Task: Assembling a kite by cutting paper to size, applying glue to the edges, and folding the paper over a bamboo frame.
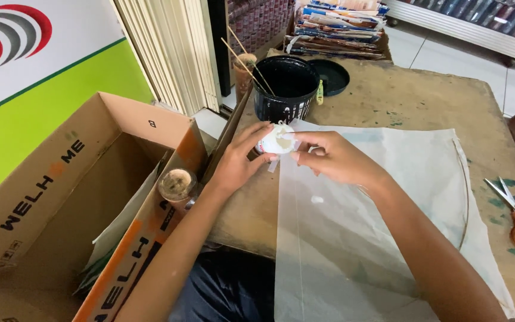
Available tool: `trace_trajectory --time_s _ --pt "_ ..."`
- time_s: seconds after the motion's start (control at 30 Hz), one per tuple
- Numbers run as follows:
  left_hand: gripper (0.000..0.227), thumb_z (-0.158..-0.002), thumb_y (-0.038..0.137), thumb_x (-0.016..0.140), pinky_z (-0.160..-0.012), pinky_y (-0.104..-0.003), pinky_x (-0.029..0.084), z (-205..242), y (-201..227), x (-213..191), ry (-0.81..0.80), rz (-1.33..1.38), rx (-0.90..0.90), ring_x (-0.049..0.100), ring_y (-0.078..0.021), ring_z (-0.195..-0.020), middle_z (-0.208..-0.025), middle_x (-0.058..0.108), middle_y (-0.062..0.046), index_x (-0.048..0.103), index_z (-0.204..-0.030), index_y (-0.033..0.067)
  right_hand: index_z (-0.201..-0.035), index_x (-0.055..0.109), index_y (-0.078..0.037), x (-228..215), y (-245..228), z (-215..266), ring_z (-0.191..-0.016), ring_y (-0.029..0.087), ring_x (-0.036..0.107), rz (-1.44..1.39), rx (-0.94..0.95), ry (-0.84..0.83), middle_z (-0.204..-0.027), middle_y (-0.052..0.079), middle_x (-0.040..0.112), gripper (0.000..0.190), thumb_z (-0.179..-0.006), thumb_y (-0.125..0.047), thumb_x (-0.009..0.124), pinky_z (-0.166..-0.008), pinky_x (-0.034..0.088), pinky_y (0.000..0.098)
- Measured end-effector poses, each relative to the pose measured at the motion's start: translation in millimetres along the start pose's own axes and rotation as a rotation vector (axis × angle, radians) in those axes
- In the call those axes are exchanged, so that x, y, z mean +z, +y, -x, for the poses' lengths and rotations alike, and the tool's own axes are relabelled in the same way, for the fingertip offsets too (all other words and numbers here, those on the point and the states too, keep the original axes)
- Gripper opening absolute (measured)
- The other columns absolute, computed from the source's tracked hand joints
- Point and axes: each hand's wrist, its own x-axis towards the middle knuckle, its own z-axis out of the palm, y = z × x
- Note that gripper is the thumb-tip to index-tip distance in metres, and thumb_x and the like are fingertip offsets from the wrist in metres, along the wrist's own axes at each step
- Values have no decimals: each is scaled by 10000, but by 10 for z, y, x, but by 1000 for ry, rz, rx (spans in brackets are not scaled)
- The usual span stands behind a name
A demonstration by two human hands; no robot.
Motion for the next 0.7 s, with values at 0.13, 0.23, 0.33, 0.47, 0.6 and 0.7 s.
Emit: trace_trajectory --time_s 0.13,0.23,0.33,0.47,0.6,0.7 --pt "577 -871 153 830 -1097 -493 474 9 20 -12 11 8 4 608 -355 -1260 -1351 618 -204 600 -1386 32 -1418 575 3 5 -2 5 -546 158 613 -8 -5 6 -834 158 707 541 -888 -75 657 -546 562 298" --pt "580 -863 155 844 -1104 -486 464 -4 72 -22 5 -13 28 611 -346 -1259 -1355 619 -189 608 -1382 48 -1428 577 -15 -9 -7 23 -555 160 615 11 7 12 -842 156 709 541 -897 -90 654 -548 563 303" --pt "562 -889 127 814 -1104 -497 469 -13 91 -39 -7 20 -2 596 -361 -1279 -1378 598 -207 586 -1394 33 -1408 606 -34 4 -39 50 -561 164 620 36 28 45 -842 144 707 527 -891 -116 665 -542 549 300" --pt "517 -927 115 766 -1099 -505 471 -17 85 -49 -13 36 -19 594 -370 -1280 -1378 592 -205 582 -1405 40 -1393 610 -27 43 -35 36 -603 205 625 216 28 37 -891 167 728 500 -909 -145 655 -562 529 334" --pt "443 -971 107 714 -1085 -508 482 -22 84 -54 -6 63 -26 605 -379 -1265 -1357 597 -208 595 -1390 32 -1429 603 -123 85 -17 25 -655 230 631 398 93 -23 -911 132 742 506 -928 -196 627 -607 537 349" --pt "445 -968 90 708 -1089 -520 475 -25 103 -64 -23 60 -23 598 -390 -1273 -1356 597 -214 593 -1392 26 -1413 626 -147 88 35 3 -591 211 595 392 77 -35 -869 121 726 491 -922 -167 620 -542 512 320"
